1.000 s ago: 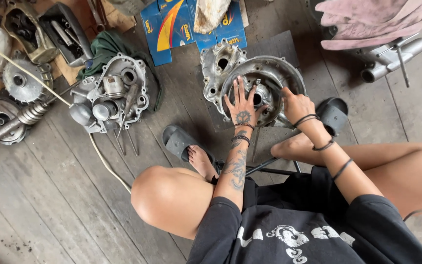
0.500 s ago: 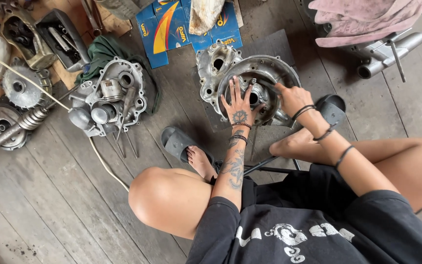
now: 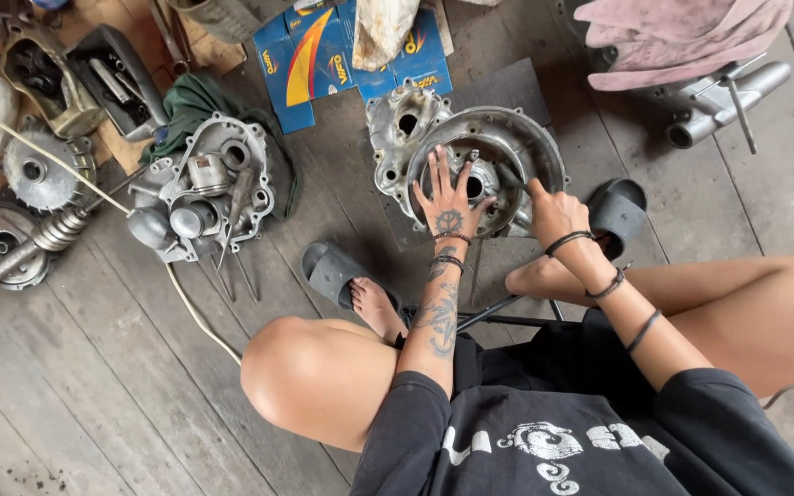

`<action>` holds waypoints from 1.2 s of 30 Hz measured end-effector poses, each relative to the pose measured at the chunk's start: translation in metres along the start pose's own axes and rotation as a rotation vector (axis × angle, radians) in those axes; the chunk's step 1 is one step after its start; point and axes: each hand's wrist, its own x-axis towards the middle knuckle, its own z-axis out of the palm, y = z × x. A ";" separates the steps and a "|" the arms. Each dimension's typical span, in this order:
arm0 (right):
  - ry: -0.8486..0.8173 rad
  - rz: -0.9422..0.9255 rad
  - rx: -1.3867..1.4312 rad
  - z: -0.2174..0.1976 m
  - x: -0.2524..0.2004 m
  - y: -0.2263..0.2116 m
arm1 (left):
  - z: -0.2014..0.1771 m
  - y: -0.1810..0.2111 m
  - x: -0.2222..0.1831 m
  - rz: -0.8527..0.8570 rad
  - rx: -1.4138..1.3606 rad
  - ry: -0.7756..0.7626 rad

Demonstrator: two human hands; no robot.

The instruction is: The person is sitting on the floor, inspecting a motorcycle engine casing by rotating it, touching various parts, and using a small metal probe to check internal components.

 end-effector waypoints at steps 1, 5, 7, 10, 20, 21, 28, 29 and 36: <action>-0.015 0.006 -0.004 -0.002 0.003 0.002 | 0.002 0.000 -0.001 -0.018 -0.013 -0.010; 0.000 0.031 0.029 0.005 -0.006 -0.006 | 0.003 -0.002 -0.004 0.000 0.020 -0.006; -0.032 0.039 0.059 0.011 -0.025 -0.003 | 0.002 -0.001 -0.002 -0.011 0.010 -0.011; -0.111 0.060 -0.045 0.008 -0.051 -0.008 | -0.001 -0.001 -0.002 -0.002 0.015 0.017; -0.003 0.101 0.100 0.051 -0.056 -0.005 | 0.008 -0.002 -0.004 -0.019 -0.023 0.053; 0.049 0.093 0.308 0.029 -0.065 0.001 | 0.009 -0.003 -0.004 -0.024 -0.060 0.046; 0.457 -0.035 0.779 -0.023 -0.068 -0.011 | 0.063 0.014 -0.027 -0.103 -0.459 0.037; 0.460 -0.041 0.789 -0.010 -0.064 -0.014 | 0.043 0.029 -0.026 -0.101 -0.448 0.042; 0.423 -0.148 0.922 -0.009 -0.066 -0.022 | 0.027 0.043 -0.007 -0.318 -0.650 -0.009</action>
